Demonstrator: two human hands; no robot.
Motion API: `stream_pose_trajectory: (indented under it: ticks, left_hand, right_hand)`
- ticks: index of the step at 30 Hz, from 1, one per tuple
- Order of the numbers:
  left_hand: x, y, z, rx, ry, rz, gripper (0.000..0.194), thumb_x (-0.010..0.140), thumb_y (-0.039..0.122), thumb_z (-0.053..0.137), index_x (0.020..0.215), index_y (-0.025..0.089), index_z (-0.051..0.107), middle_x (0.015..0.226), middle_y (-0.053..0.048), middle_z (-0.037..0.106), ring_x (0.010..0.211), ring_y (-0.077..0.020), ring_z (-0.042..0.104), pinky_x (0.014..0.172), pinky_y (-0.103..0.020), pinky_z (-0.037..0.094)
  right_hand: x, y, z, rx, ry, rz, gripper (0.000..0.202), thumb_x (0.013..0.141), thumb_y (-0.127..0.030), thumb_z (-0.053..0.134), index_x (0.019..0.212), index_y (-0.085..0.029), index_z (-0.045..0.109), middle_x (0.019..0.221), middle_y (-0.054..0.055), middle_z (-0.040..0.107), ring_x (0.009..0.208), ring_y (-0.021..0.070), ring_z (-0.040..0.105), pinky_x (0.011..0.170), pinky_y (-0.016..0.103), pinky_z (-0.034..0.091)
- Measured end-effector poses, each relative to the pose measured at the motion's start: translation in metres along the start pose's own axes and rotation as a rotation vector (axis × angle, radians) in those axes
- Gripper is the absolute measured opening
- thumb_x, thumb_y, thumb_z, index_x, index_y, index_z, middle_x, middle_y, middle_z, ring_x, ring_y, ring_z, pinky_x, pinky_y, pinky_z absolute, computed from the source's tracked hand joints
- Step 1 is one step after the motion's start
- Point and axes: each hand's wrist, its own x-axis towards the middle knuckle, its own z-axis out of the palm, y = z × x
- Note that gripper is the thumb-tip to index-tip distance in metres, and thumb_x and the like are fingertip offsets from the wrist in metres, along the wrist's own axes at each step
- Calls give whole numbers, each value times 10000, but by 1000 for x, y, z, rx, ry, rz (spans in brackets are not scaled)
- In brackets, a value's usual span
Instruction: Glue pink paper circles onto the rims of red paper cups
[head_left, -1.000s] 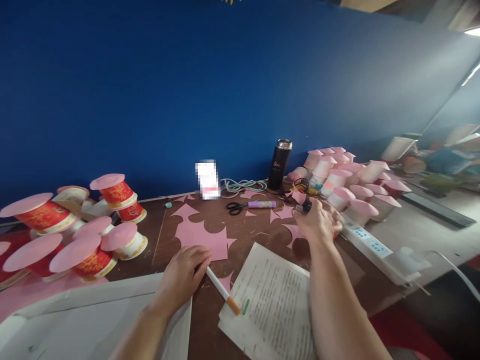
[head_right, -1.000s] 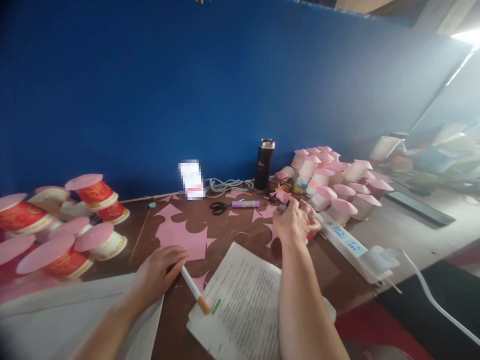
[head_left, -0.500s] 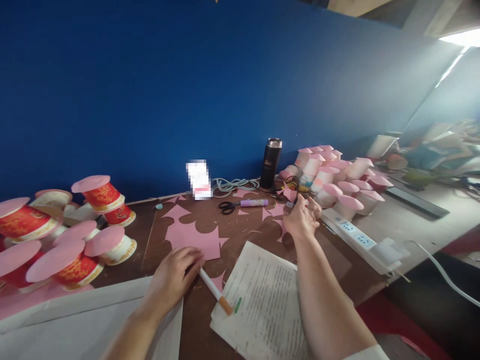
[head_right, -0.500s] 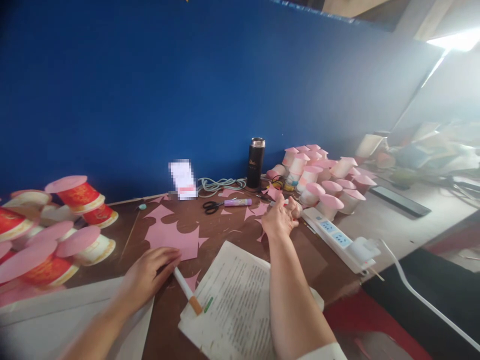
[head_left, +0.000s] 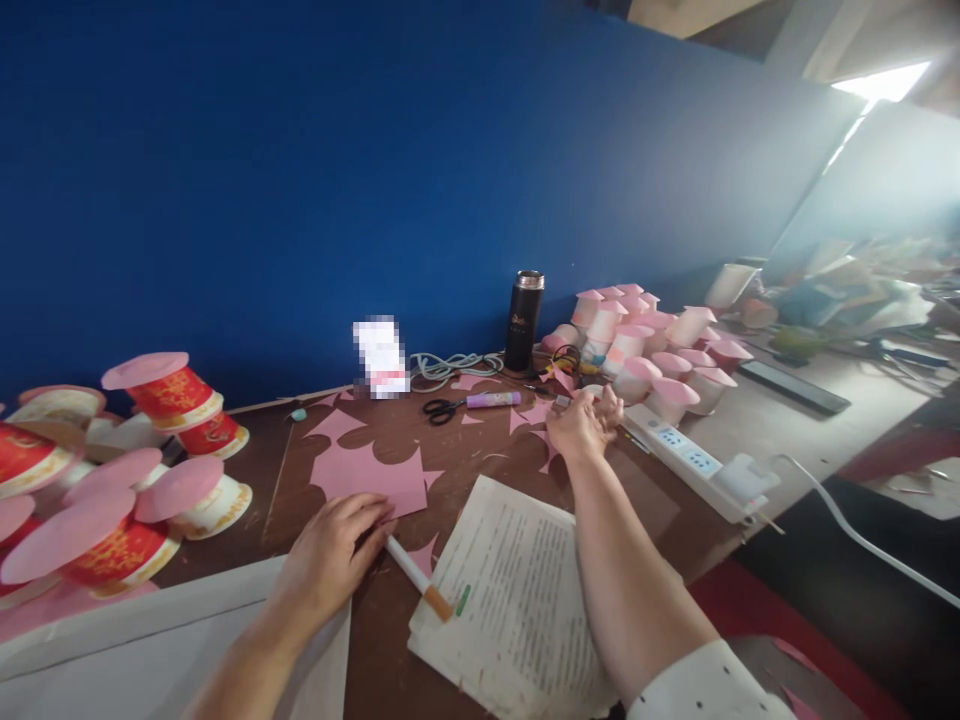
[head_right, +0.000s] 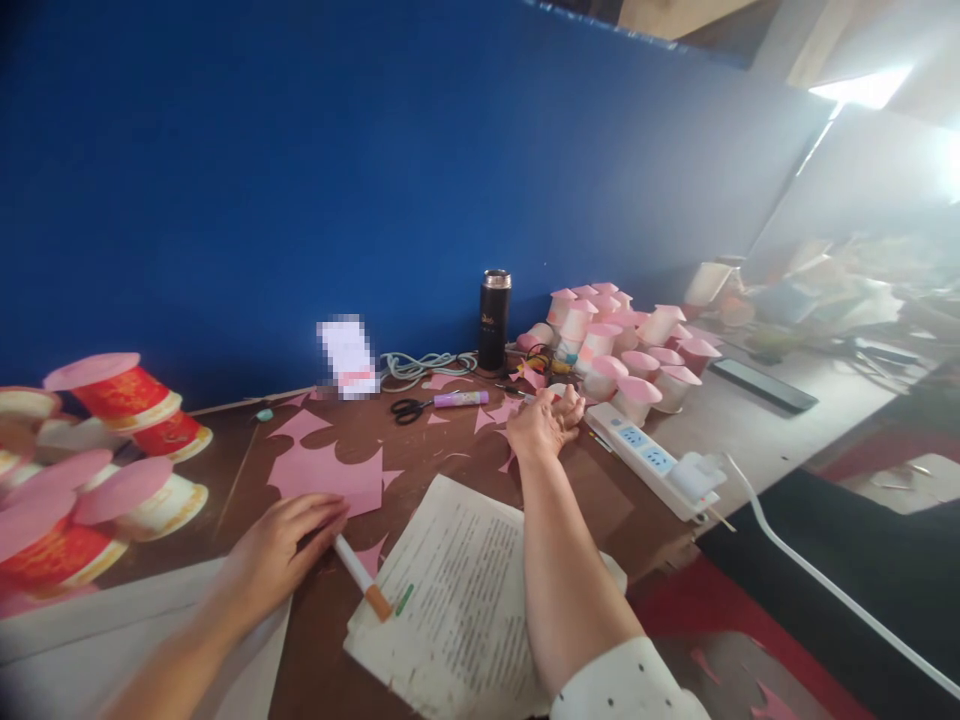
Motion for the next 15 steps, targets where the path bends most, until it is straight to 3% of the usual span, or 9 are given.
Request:
stream_pose_trajectory:
  ticks: [4, 8, 11, 15]
  left_hand:
    - [0, 1, 1, 5, 3, -3, 329, 889, 435, 483, 1064, 248, 690, 1118, -52, 681, 1038, -224, 610, 908, -370, 495]
    - [-1, 2, 0, 5, 0, -7, 327, 887, 437, 486, 1069, 258, 690, 1119, -49, 679, 1033, -223, 611, 912, -376, 492]
    - [-2, 4, 0, -2, 15, -15, 314, 882, 436, 494, 1039, 261, 701, 1099, -52, 682, 1022, -225, 615, 899, -378, 498]
    - [-2, 1, 3, -16, 55, 7, 284, 877, 415, 511, 1042, 274, 693, 1091, -47, 680, 1031, -223, 610, 901, -374, 494]
  right_hand:
    - [-1, -2, -1, 94, 20, 83, 521, 781, -267, 486, 1285, -147, 424, 1498, 188, 207, 1382, 366, 179, 961, 561, 370]
    - [-4, -7, -3, 104, 37, 58, 574, 746, -186, 507, 1304, -109, 398, 1529, 202, 76, 1406, 370, 83, 975, 524, 373]
    - [-9, -16, -3, 192, 157, -85, 627, 742, -193, 516, 1338, -103, 343, 1468, 228, 207, 1398, 353, 94, 1015, 542, 313]
    - [-28, -40, -4, 429, 343, -397, 647, 727, -186, 526, 1338, -147, 316, 1348, 174, 394, 1380, 299, 149, 1063, 552, 262]
